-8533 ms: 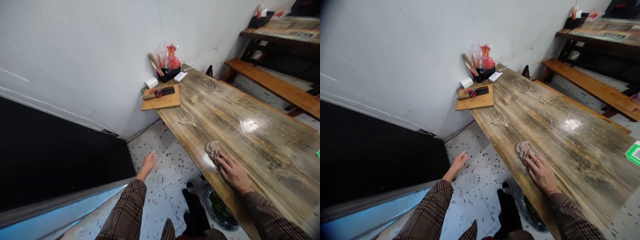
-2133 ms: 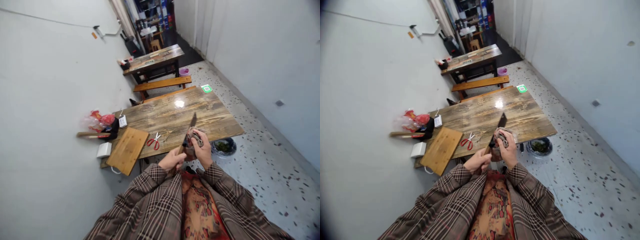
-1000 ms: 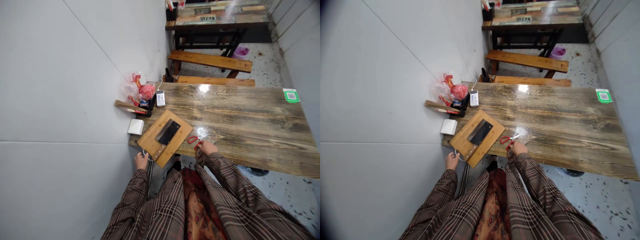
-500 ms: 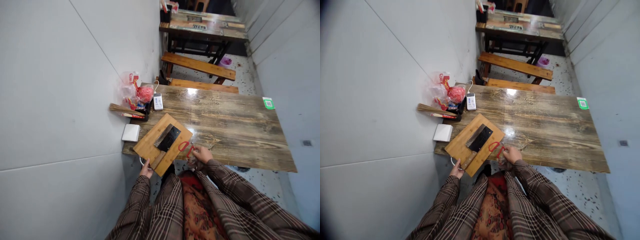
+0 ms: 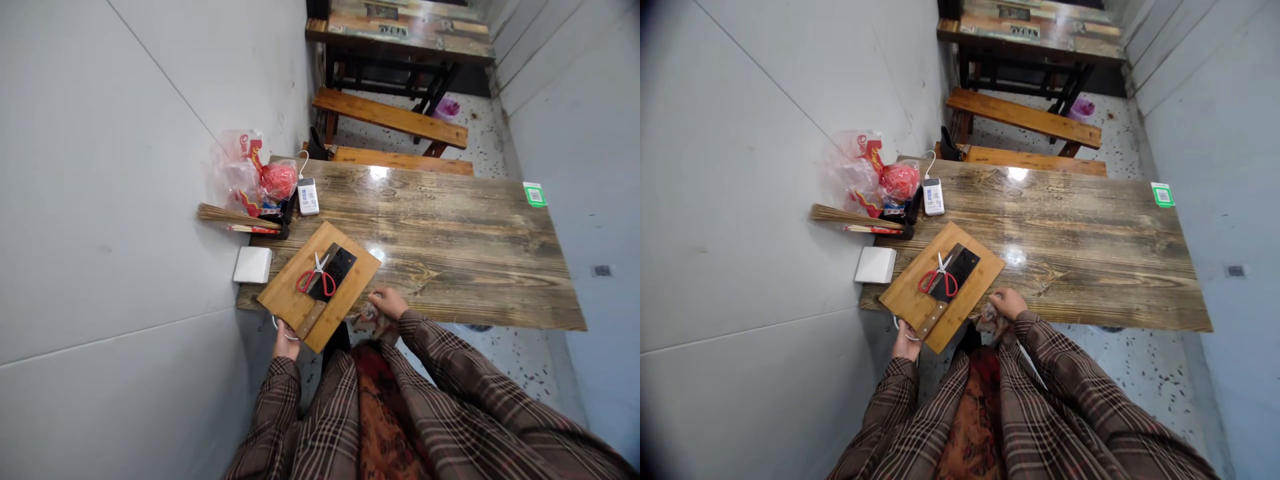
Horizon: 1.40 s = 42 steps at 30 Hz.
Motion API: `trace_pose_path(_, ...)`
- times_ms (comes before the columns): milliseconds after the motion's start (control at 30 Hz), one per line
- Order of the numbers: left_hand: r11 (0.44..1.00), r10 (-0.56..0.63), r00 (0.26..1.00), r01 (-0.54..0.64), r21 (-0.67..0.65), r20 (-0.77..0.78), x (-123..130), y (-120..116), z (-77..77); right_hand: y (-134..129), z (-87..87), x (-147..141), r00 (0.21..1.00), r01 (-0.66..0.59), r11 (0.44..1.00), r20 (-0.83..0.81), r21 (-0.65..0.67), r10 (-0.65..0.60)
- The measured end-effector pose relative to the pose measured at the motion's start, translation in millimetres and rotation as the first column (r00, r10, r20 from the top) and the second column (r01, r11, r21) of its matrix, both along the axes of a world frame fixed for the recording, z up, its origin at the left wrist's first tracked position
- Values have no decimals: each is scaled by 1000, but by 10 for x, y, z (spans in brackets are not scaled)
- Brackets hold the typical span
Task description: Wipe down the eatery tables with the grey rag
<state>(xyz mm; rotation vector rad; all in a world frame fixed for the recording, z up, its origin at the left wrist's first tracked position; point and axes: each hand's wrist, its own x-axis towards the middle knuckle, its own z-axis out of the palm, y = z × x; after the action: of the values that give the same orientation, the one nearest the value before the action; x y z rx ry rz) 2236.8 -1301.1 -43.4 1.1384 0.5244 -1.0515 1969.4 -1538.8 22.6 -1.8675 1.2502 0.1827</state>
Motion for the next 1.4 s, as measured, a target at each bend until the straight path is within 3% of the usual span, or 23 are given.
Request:
trace_pose_path(133, 995, -15, 999, 10, 100, 49, 40, 31, -15, -333, -150, -155, 990, 121, 990, 88, -73, -114)
trace_pose_path(267, 985, -48, 996, 35, 171, 73, 100, 87, 61, -628, -344, 76, 968, 100, 994, 235, -47, -87)
trace_pose_path(367, 975, -58, 993, 34, 221, 100, 134, 143, 225, -545, -426, 221, 947, 110, 994, 304, 12, -109)
trace_pose_path(467, 956, -81, 990, 44, 289, 118, 129, 190, 502, -275, -401, 137, 921, 172, 982, 341, 80, -189)
trace_pose_path(633, 919, -201, 964, 122, 376, 177, 1, 124, 964, 203, -295, -472, 838, 349, 910, 361, 223, -409)
trace_pose_path(700, 905, -275, 935, 174, 387, 223, -128, -4, 1075, 369, -262, -869, 784, 419, 861, 362, 288, -503)
trace_pose_path(800, 848, -465, 864, 371, 378, 196, -484, -351, 1163, 631, -208, -1643, 696, 484, 784, 371, 389, -614)
trace_pose_path(933, 675, -702, 710, 634, 378, 60, -1401, -1036, 1168, 1084, -131, -2901, 568, 583, 665, 351, 467, -744)
trace_pose_path(1067, 485, -847, 531, 795, 364, -30, -2806, -1674, 1050, 1701, -73, -4162, 402, 759, 489, 282, 429, -871)
trace_pose_path(1200, 208, -960, 260, 912, 354, -105, -4426, -2098, 833, 2446, -3, -5211, 152, 907, 222, 213, 358, -965)
trace_pose_path(1300, -29, -992, 17, 936, 350, -127, -5707, -2306, 669, 2992, 63, -5825, -80, 956, -28, 169, 293, -982)
trace_pose_path(1400, -285, -959, -266, 888, 362, -103, -6987, -2398, 555, 3452, 110, -6322, -326, 929, -286, 154, 235, -933)
